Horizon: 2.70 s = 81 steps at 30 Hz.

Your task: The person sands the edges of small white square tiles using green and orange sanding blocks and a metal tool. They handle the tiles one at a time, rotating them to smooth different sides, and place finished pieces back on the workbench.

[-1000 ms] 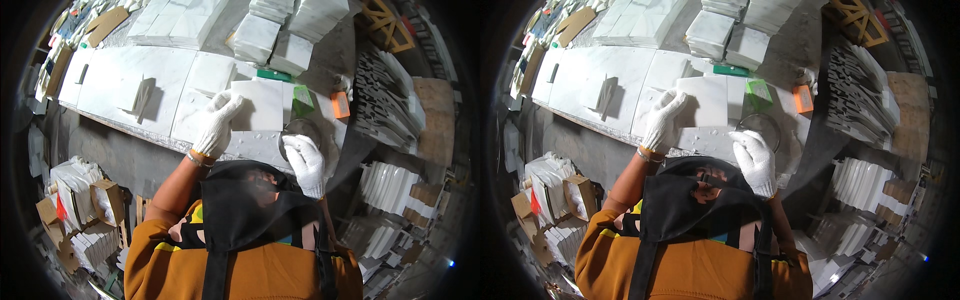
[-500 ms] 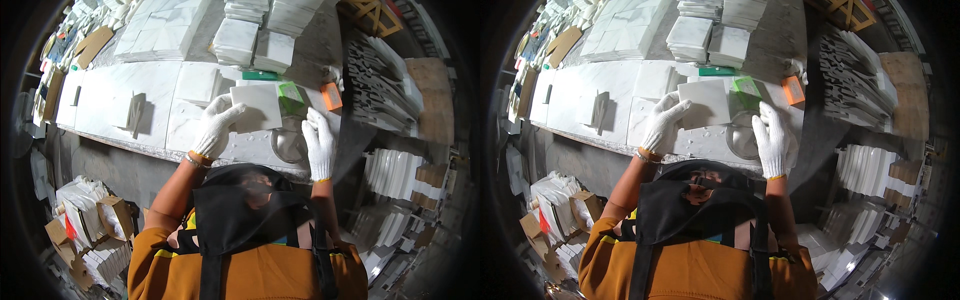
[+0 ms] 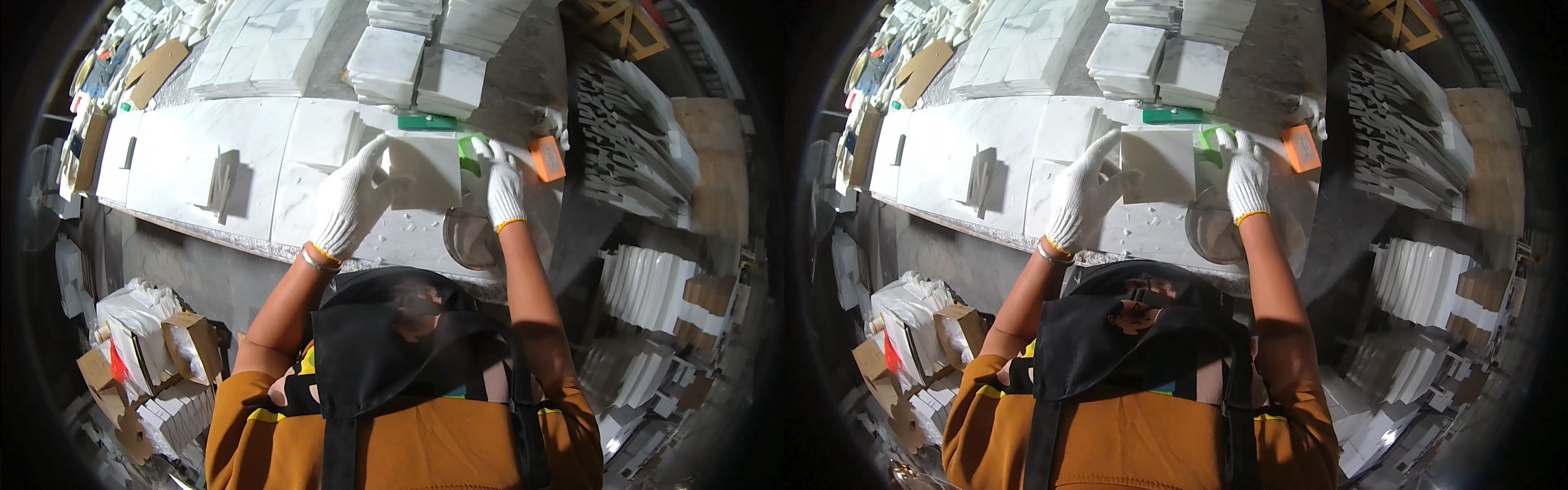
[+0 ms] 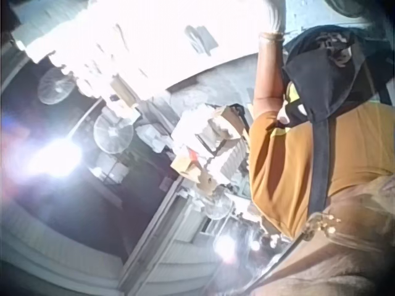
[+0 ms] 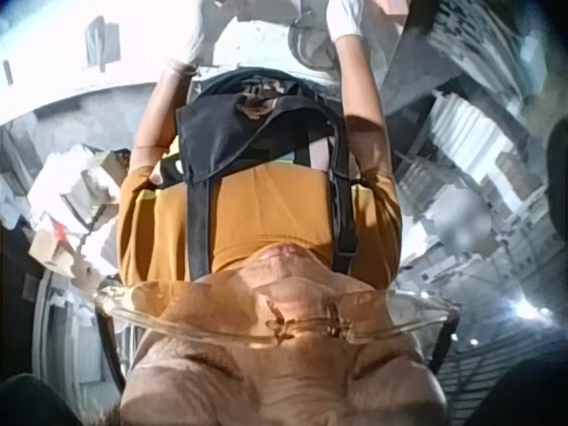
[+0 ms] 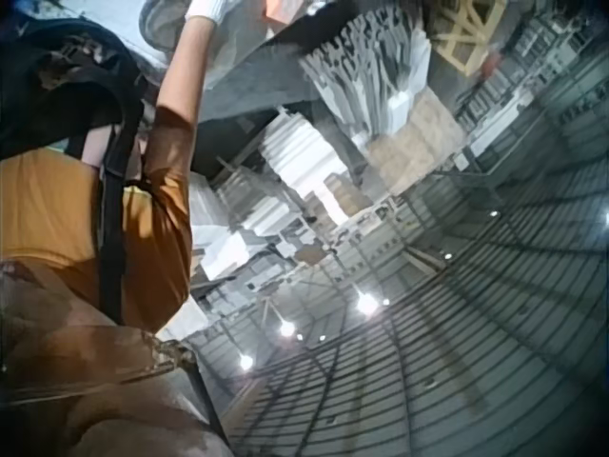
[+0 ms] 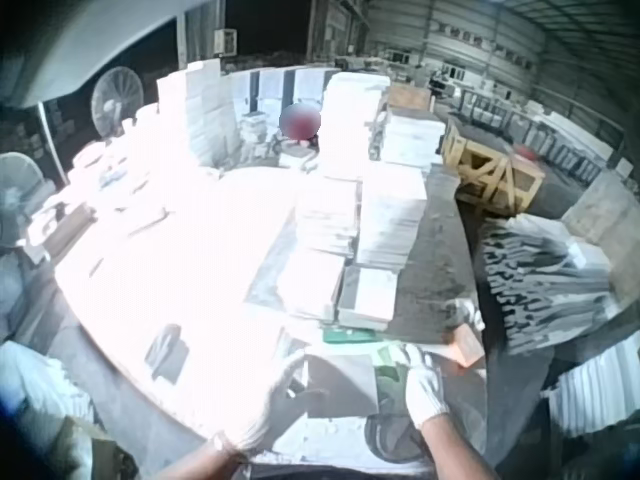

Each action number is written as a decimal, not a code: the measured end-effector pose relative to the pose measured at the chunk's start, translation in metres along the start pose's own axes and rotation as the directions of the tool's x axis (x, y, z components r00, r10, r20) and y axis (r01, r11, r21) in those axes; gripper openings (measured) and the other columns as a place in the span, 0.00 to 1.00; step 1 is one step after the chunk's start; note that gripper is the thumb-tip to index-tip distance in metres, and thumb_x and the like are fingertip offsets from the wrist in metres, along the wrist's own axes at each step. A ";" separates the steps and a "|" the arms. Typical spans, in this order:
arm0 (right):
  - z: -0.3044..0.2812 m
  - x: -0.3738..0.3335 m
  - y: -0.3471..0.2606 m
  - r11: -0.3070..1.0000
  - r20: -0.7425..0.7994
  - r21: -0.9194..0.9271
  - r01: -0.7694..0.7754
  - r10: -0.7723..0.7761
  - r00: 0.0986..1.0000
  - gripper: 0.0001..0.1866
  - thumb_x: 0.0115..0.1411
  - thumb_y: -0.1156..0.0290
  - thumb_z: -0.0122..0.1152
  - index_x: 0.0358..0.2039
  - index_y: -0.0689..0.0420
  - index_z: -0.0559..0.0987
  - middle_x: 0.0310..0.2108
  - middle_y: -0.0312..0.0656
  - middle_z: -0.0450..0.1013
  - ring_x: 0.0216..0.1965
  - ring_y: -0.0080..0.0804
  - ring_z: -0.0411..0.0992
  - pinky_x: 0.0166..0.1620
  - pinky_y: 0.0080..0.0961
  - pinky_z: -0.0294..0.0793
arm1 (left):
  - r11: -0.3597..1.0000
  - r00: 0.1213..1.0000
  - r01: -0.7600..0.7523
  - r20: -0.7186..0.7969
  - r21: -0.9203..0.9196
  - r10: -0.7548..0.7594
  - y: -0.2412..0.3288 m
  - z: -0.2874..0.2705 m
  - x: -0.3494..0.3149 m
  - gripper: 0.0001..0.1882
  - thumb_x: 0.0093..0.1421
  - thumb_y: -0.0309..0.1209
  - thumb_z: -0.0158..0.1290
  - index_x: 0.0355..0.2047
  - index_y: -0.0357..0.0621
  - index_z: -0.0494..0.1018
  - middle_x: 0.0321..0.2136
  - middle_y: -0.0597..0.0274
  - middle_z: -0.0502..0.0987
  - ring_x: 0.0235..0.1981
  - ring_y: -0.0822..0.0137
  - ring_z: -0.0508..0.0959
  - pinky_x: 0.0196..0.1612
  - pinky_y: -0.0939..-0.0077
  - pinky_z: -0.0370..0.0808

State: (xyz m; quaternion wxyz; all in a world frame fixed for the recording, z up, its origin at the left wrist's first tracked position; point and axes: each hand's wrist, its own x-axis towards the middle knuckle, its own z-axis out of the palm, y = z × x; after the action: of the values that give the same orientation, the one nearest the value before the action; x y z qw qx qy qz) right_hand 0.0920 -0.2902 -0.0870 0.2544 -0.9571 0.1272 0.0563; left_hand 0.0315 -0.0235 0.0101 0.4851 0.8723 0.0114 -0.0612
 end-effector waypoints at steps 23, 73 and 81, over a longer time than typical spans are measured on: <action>0.001 -0.085 -0.009 0.608 0.065 0.792 -0.061 0.015 0.998 0.34 0.64 0.61 0.59 0.64 0.66 0.63 0.57 0.43 0.69 0.55 0.25 0.67 0.59 0.24 0.65 | 0.771 0.794 -0.605 0.065 0.199 0.605 -0.042 0.023 0.031 0.51 0.40 0.54 0.70 0.62 0.46 0.64 0.63 0.49 0.63 0.65 0.37 0.60 0.62 0.48 0.65; -0.032 -0.093 -0.042 0.751 -0.105 0.607 0.260 -0.249 0.963 0.34 0.61 0.69 0.63 0.65 0.60 0.63 0.60 0.48 0.67 0.60 0.36 0.66 0.62 0.32 0.64 | 0.786 0.807 -0.584 0.046 0.203 0.588 -0.042 0.023 0.027 0.47 0.42 0.50 0.70 0.61 0.48 0.65 0.64 0.52 0.63 0.65 0.37 0.61 0.62 0.50 0.66; -0.024 -0.080 -0.037 0.790 -0.203 0.485 0.376 -0.317 0.926 0.35 0.58 0.69 0.66 0.64 0.62 0.63 0.60 0.49 0.66 0.61 0.39 0.65 0.64 0.34 0.62 | 0.784 0.807 -0.587 0.065 0.202 0.587 -0.044 0.024 0.027 0.49 0.42 0.52 0.70 0.62 0.49 0.64 0.65 0.51 0.62 0.65 0.36 0.60 0.62 0.49 0.65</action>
State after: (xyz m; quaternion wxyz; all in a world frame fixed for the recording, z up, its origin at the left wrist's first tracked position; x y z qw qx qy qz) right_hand 0.0264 -0.2545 -0.0349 0.4994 -0.8622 -0.0264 -0.0807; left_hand 0.0529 -0.0216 -0.0432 0.3842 0.8792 -0.2664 0.0919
